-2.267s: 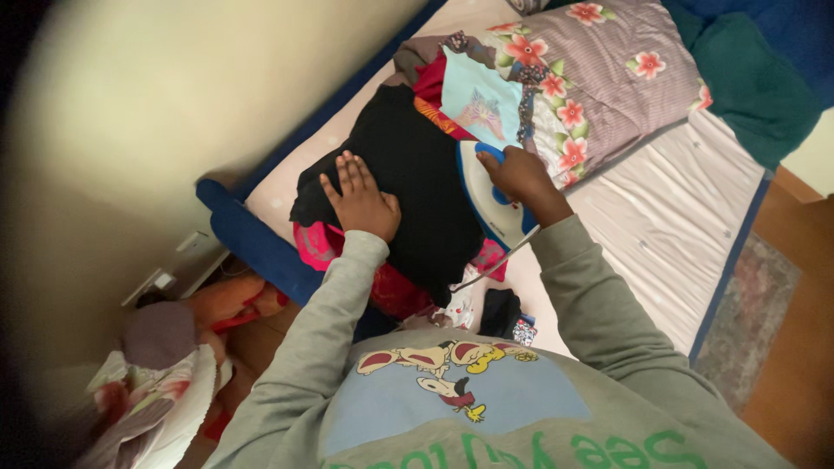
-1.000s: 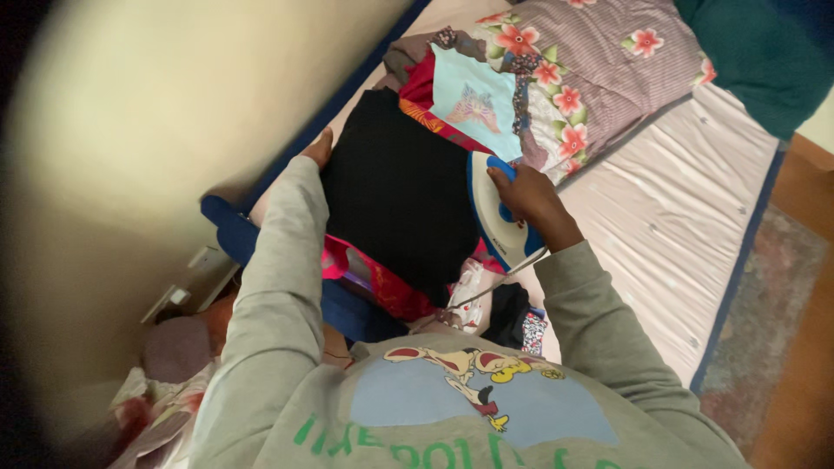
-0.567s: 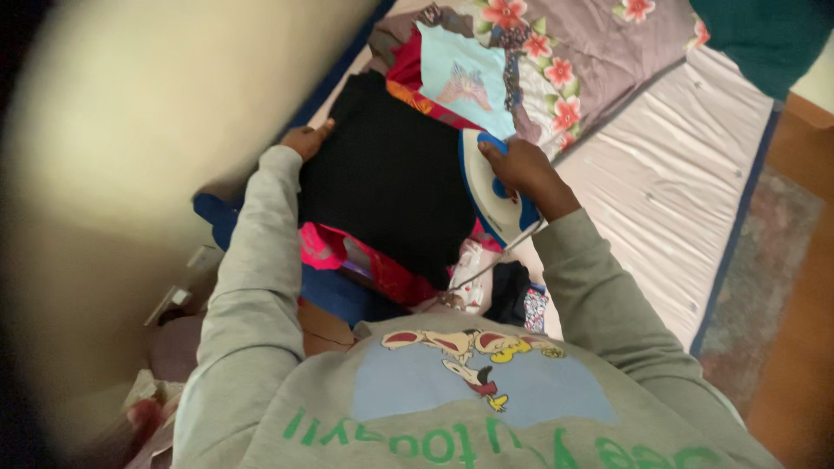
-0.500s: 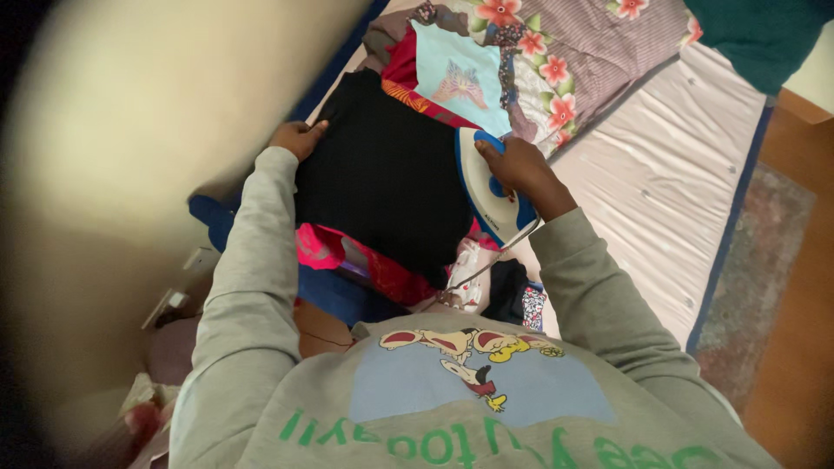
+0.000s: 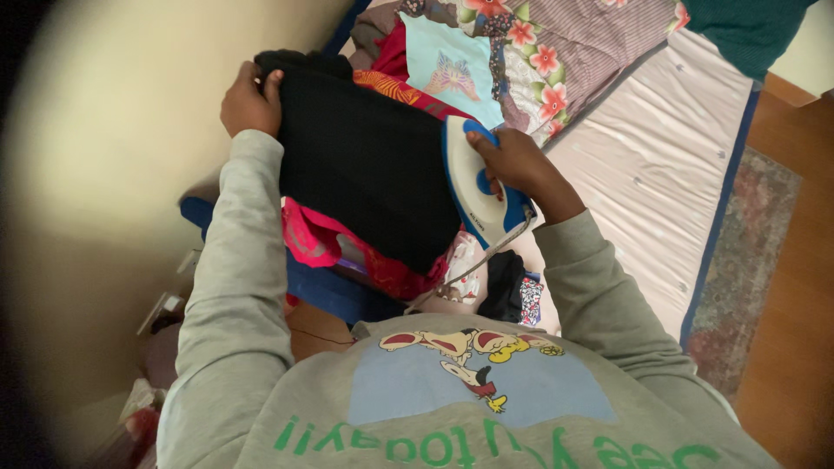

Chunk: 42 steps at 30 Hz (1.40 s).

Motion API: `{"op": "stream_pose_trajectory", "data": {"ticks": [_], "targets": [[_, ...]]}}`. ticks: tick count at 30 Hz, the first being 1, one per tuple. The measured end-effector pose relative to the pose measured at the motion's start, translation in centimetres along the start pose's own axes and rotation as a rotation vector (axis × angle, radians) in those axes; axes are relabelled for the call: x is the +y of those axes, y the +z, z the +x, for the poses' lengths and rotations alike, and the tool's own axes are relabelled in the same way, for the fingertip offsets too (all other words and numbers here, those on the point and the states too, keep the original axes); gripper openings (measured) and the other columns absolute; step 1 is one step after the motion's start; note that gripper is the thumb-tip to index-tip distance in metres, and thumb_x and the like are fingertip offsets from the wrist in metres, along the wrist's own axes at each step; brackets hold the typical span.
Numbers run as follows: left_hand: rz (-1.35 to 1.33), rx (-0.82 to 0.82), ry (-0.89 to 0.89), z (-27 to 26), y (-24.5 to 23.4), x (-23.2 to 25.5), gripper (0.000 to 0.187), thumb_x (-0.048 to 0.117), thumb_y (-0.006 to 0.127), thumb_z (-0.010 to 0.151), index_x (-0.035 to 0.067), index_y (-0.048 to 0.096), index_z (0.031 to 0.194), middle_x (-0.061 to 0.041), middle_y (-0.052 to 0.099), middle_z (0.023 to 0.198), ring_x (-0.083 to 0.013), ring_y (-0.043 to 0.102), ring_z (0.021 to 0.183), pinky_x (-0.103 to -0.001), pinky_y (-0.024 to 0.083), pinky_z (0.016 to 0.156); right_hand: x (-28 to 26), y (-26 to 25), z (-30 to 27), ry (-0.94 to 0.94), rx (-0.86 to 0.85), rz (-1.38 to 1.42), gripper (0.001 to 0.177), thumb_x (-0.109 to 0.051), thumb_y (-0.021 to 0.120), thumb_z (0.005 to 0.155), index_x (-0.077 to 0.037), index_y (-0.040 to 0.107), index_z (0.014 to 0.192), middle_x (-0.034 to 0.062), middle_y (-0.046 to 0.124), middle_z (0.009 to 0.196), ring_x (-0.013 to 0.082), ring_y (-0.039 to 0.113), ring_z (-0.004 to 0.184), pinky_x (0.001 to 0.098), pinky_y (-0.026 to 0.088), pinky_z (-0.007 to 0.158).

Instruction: The person irons a light blue garment and a black t-shirt with a graphic print on a bed. They use a blue and white electric iron, smoothing the fabric with their hands and moving the iron back and forth. The person flips the black t-shirt to iron both sides and places the finished items on a pile.

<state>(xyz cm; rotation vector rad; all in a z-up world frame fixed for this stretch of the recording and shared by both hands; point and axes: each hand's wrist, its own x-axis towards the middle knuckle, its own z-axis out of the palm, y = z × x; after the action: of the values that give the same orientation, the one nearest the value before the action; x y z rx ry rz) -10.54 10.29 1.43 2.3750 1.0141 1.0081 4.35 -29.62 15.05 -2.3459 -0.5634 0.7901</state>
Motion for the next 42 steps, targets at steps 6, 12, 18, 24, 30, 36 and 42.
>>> {"op": "stream_pose_trajectory", "data": {"ticks": [6,12,18,24,30,36,42], "targets": [[0.322,-0.032,-0.014,-3.0,0.8,1.2,0.058,0.048,0.069,0.096,0.006,0.059,0.135,-0.023,0.056,0.137,-0.0436,0.05,0.128,-0.062,0.035,0.102,-3.9,2.4,-1.7,-0.099,-0.144,-0.056,0.059,-0.052,0.06,0.097,0.007,0.061,0.094,0.0168,0.064,0.066,0.026,0.066,0.047,0.0413,0.051,0.044],[0.188,-0.343,0.133,-13.2,2.0,7.5,0.062,0.045,0.057,0.1,0.014,0.049,0.153,-0.02,0.037,0.163,-0.0386,0.025,0.153,-0.067,0.011,0.12,-4.3,6.5,-2.3,-0.167,-0.138,-0.196,0.062,-0.056,0.065,0.091,0.006,0.066,0.102,0.0203,0.071,0.07,0.0271,0.071,0.051,0.041,0.056,0.051],[0.286,-0.361,0.194,-15.2,1.3,8.9,0.068,0.052,0.05,0.1,0.015,0.043,0.157,-0.019,0.033,0.165,-0.037,0.023,0.154,-0.066,0.007,0.121,-1.7,8.2,1.4,-0.143,-0.03,-0.372,0.064,-0.057,0.058,0.097,0.006,0.07,0.093,0.0219,0.071,0.067,0.0317,0.074,0.058,0.0425,0.059,0.064],[0.304,-0.351,0.202,-15.0,1.5,9.4,0.07,0.054,0.048,0.1,0.015,0.042,0.158,-0.019,0.032,0.165,-0.0368,0.022,0.154,-0.066,0.006,0.121,1.1,3.2,8.9,-0.031,0.064,-0.341,0.067,-0.057,0.053,0.1,0.005,0.071,0.08,0.0175,0.069,0.06,0.0328,0.073,0.062,0.0442,0.059,0.069],[0.328,-0.348,0.168,-15.0,1.9,9.9,0.069,0.052,0.047,0.099,0.015,0.041,0.157,-0.018,0.033,0.164,-0.037,0.022,0.154,-0.067,0.007,0.12,-0.1,2.8,8.5,-0.069,-0.033,-0.393,0.068,-0.057,0.053,0.101,0.006,0.071,0.086,0.0193,0.069,0.061,0.0322,0.069,0.057,0.0454,0.057,0.063],[0.283,-0.138,0.059,-15.6,1.9,9.4,0.06,0.035,0.051,0.103,0.013,0.046,0.158,-0.013,0.04,0.165,-0.034,0.028,0.157,-0.063,0.011,0.127,-4.1,7.0,3.1,-0.309,-0.225,-0.342,0.062,-0.056,0.057,0.095,0.005,0.061,0.105,0.0234,0.068,0.07,0.0332,0.068,0.05,0.048,0.057,0.054],[-0.124,0.415,-0.653,-21.2,1.4,8.9,0.075,0.042,0.071,0.089,-0.004,0.047,0.143,-0.028,0.048,0.145,-0.0425,0.04,0.138,-0.054,0.031,0.112,-6.2,10.1,2.9,-0.612,0.009,-0.429,0.059,-0.055,0.062,0.098,0.004,0.062,0.106,0.0266,0.07,0.083,0.0432,0.07,0.077,0.0516,0.054,0.072]]}}
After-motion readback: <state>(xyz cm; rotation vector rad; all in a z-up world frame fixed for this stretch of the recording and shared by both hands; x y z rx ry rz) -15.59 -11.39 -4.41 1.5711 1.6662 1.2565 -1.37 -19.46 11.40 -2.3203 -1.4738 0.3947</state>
